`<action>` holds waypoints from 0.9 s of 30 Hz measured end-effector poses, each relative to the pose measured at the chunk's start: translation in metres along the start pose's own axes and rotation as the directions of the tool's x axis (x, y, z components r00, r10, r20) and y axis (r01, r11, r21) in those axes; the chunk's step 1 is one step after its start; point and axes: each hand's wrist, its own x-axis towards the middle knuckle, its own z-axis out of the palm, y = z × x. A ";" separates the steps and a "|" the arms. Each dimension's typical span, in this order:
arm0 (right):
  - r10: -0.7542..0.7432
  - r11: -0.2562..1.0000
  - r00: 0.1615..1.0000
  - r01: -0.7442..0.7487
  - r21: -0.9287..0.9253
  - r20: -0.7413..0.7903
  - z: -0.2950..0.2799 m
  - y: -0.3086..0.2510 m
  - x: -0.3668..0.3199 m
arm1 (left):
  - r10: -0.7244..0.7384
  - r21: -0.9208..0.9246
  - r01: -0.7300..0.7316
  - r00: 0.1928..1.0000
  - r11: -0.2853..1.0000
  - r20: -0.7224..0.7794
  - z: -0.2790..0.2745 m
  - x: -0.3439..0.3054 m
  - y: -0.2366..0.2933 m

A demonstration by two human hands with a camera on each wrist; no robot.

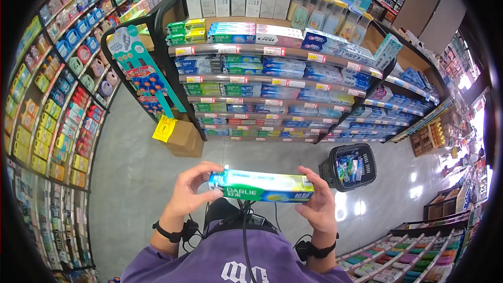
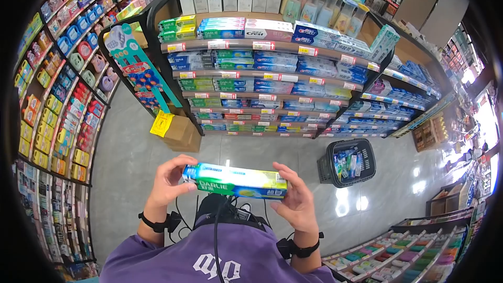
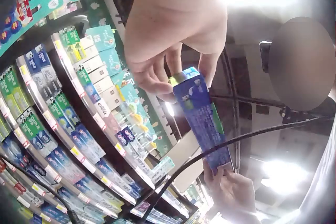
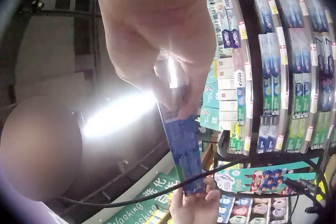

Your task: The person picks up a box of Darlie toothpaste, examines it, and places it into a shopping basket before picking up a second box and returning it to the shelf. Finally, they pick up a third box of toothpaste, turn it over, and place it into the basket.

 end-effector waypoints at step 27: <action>0.418 0.909 0.908 -0.417 0.032 -0.037 -0.024 0.023 -0.018 | -0.404 -0.016 0.404 0.915 0.915 -0.016 0.011 -0.009 0.002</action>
